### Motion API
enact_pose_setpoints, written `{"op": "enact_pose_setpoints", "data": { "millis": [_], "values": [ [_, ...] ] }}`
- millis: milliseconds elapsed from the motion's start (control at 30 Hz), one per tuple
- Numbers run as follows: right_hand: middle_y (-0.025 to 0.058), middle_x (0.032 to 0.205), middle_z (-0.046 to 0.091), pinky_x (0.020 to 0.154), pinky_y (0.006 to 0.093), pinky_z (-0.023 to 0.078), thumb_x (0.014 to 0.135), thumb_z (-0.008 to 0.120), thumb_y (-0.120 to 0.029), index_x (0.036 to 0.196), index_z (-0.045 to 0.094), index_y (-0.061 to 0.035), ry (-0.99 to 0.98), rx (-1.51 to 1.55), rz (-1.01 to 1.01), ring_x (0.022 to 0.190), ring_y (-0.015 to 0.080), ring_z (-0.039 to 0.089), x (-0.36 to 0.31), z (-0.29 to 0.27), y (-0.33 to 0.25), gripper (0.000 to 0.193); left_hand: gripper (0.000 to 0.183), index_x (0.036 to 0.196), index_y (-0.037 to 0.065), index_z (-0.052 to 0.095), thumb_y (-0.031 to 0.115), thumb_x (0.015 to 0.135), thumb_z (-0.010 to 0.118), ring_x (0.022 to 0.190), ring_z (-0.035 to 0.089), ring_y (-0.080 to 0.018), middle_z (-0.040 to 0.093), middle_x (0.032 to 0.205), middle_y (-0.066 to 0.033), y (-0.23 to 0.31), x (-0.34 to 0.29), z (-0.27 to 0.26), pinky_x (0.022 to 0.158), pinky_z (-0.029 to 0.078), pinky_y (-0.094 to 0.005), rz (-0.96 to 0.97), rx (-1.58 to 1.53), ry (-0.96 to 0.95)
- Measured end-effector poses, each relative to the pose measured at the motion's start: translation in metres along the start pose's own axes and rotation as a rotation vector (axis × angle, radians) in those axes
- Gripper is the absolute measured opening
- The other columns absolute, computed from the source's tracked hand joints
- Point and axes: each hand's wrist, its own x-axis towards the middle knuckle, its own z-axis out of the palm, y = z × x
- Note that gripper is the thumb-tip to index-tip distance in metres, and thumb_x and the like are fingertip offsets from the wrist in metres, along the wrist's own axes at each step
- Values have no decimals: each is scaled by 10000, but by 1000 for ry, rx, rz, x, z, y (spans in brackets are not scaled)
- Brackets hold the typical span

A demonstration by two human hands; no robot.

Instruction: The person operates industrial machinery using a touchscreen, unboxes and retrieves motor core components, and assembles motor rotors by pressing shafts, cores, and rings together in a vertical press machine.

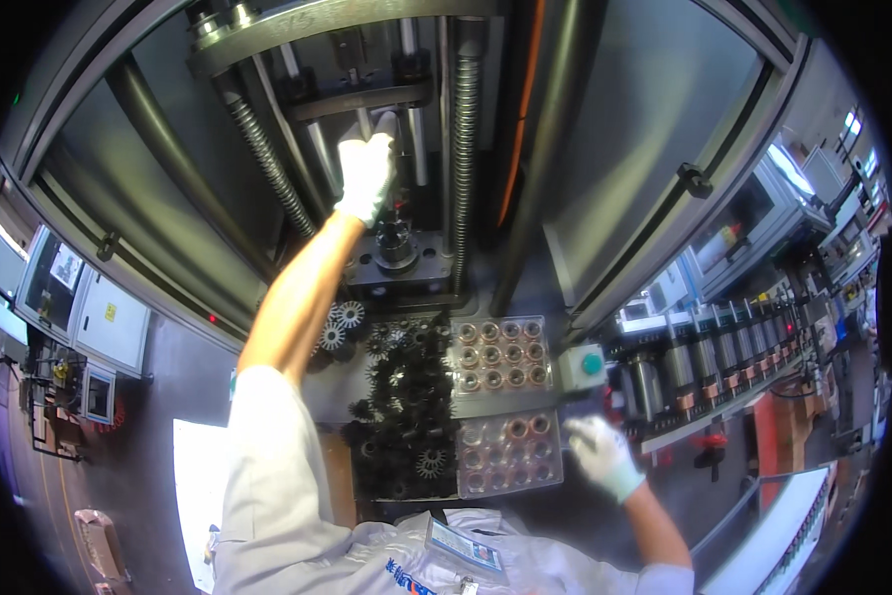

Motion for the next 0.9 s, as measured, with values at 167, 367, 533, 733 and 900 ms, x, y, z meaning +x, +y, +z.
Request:
{"op": "enact_pose_setpoints", "data": {
  "millis": [167,367,533,733,900],
  "values": [
    [142,923,671,724,354,523,905,628,-36,1134,685,-19,43,125,15,805,252,670,-9,-1,12,237,457,610,132,393,278,962,645,435,370,-93,394,549,27,13,20,-24,410,277,-285,-168,-71,-127],
    [200,1240,652,1011,369,477,907,621,-20,1240,614,49,340,214,-126,1154,321,634,57,-21,-5,340,514,798,-22,510,446,928,679,643,357,-145,441,692,-44,74,-34,-31,559,371,-372,203,997,-69],
    [212,1234,655,997,376,488,902,619,-1,1258,608,47,744,-3,-259,1163,344,630,79,-40,7,359,453,1336,-13,581,120,915,682,1151,606,-187,646,1279,-144,80,-199,-20,1008,469,-315,-233,461,-254],
    [177,1171,671,917,443,509,887,573,-69,1196,646,-50,328,-391,-327,1062,360,639,67,20,106,318,351,1191,42,681,224,891,697,892,714,-223,725,1023,-156,-13,-369,-7,808,558,-344,-336,707,-798],
    [138,1152,673,919,421,500,864,639,-75,1210,655,-78,335,-356,-360,1037,316,627,56,21,62,346,342,1182,72,629,260,897,638,749,675,-311,659,890,-148,-62,-418,24,615,531,-437,48,1028,-953]
  ]
}}
